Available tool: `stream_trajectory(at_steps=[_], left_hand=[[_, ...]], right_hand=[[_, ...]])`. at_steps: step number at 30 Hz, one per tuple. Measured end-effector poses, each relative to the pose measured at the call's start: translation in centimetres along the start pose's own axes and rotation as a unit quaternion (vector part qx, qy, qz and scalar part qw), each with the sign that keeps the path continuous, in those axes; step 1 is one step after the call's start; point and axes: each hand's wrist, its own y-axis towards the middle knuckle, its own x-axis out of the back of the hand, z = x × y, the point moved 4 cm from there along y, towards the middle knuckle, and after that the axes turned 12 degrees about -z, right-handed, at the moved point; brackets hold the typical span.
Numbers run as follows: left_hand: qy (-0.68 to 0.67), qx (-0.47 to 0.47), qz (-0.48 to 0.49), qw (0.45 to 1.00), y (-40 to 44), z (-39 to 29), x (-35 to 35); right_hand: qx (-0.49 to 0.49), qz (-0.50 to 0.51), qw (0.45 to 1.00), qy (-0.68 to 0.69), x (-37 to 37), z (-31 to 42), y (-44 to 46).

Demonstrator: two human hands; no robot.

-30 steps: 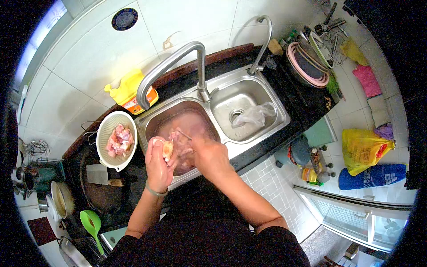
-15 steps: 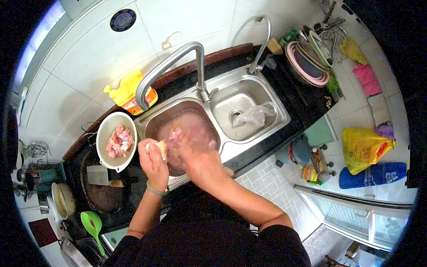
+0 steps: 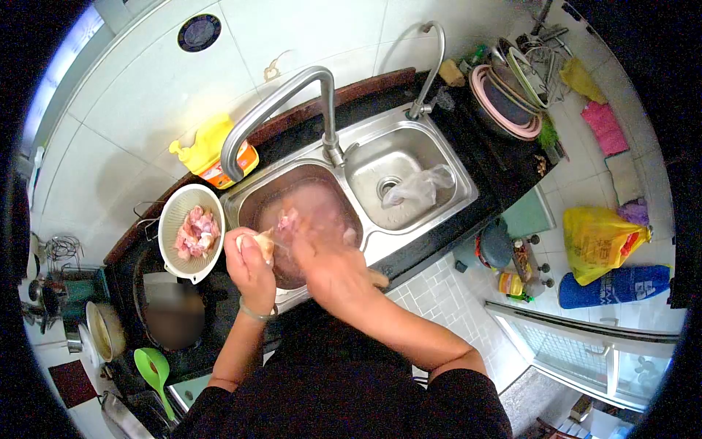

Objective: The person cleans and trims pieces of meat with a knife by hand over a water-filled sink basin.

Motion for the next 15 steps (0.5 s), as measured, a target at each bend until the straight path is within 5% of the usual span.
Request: stream_trajectory(at_steps=[1, 2, 3, 4, 7, 13, 15], left_hand=[[-0.143, 0.219, 0.009, 0.965, -0.1, 0.7, -0.2], [-0.275, 0.421, 0.015, 0.864, -0.7, 1.3, -0.8], [-0.275, 0.421, 0.012, 0.864, -0.4, 1.2, -1.0], [-0.285, 0.439, 0.007, 0.852, -0.3, 1.2, -1.1], [-0.271, 0.429, 0.0, 0.861, -0.7, 1.5, -1.1], [-0.283, 0.451, -0.007, 0.847, -0.4, 1.1, -1.1], [-0.308, 0.485, -0.001, 0.818, -0.5, 1.1, -1.2]], right_hand=[[-0.001, -0.002, 1.0, -0.003, 0.1, -0.5, -0.2], [-0.039, 0.049, 0.998, -0.026, -0.1, -1.6, -0.3], [-0.076, 0.103, 0.991, -0.048, -0.4, -2.3, -0.4], [-0.024, 0.026, 0.999, 0.032, 0.0, -1.2, -0.4], [0.032, 0.026, 0.999, 0.027, -0.3, 0.7, -0.5], [-0.071, 0.067, 0.995, -0.034, -0.9, -2.1, -0.5], [0.031, -0.013, 0.999, 0.027, -0.6, -0.8, -0.7]])
